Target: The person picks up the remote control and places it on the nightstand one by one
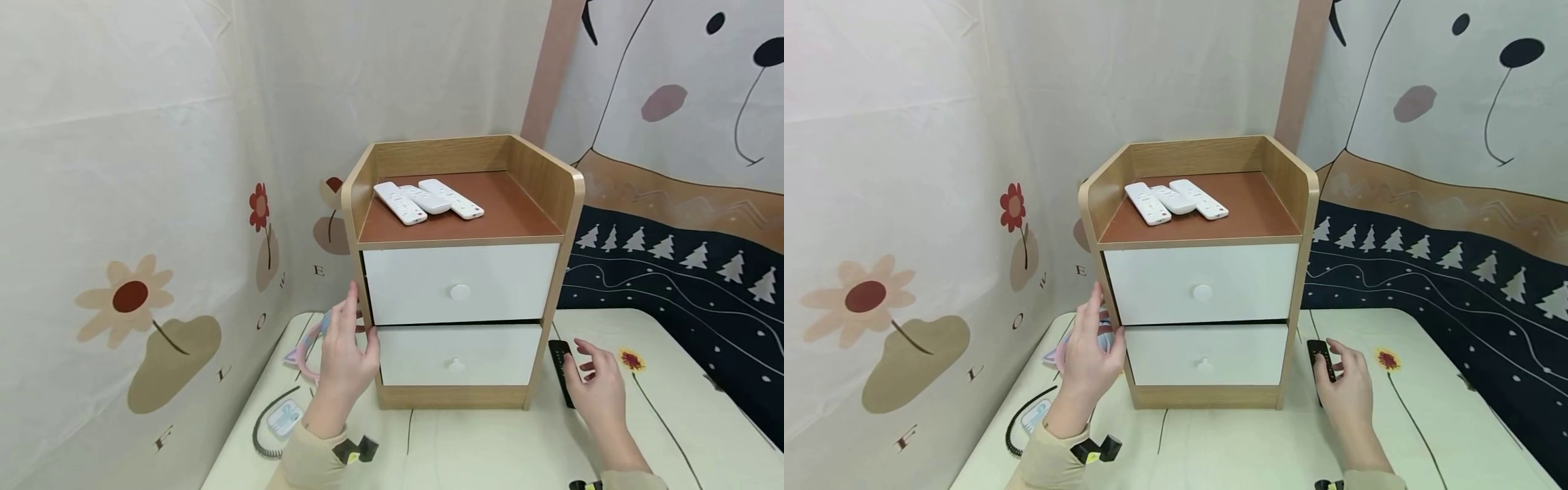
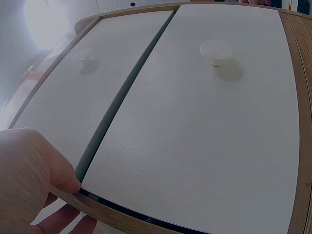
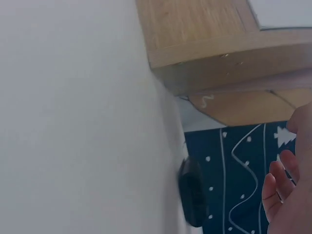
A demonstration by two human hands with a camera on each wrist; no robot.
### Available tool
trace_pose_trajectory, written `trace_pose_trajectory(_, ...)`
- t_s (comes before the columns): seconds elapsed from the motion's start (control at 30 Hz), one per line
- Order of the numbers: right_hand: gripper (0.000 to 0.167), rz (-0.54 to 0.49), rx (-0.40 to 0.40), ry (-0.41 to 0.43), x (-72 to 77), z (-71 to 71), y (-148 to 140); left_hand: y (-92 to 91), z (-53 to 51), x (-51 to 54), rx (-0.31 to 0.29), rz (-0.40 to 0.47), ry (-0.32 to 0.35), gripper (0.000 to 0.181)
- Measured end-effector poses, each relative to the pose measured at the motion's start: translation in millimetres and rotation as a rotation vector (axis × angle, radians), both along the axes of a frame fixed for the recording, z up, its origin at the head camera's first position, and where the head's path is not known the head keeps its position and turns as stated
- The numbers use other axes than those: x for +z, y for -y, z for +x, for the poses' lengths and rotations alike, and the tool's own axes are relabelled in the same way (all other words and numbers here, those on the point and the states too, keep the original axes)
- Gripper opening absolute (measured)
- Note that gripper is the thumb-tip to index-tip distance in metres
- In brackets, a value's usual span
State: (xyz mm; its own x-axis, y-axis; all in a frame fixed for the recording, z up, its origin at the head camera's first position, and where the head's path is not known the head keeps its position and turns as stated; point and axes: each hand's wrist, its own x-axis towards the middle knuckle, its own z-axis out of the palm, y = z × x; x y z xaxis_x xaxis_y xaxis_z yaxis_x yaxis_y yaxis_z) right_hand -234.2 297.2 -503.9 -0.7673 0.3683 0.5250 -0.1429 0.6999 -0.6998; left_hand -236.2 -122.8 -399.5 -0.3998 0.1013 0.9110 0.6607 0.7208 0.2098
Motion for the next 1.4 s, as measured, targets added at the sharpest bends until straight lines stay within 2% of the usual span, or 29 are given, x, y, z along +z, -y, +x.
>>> trace_pose_trajectory(0.13, 0.044, 0.015, -0.008, 0.067, -4.0, -3.1, -2, -0.2, -1.3, -0.2, -0.004, 0.004, -0.009, 0.096)
trace_pose_trajectory(0.37, 0.051, 0.062, 0.03, 0.126, -11.7, -7.6, -9, -1.2, -1.7, -1.1, -0.013, 0.005, -0.018, 0.097)
trace_pose_trajectory(0.6, 0.066, 0.03, 0.033, 0.293, -20.3, -5.8, -12, -3.0, -2.7, -0.6, -0.014, 0.011, -0.026, 0.096)
trace_pose_trajectory(0.77, 0.073, 0.028, 0.011, 0.367, -28.7, -6.1, -15, -3.3, -2.2, -0.1, -0.018, 0.013, -0.013, 0.095)
trace_pose_trajectory(1.13, 0.086, 0.094, 0.032, 0.501, -38.3, -11.8, -22, -1.4, -2.2, -0.8, -0.016, 0.005, 0.0, 0.096)
trace_pose_trajectory(1.4, 0.081, 0.121, 0.032, 0.534, -39.3, -12.0, -23, -0.1, -1.8, -0.9, -0.013, 0.008, -0.006, 0.096)
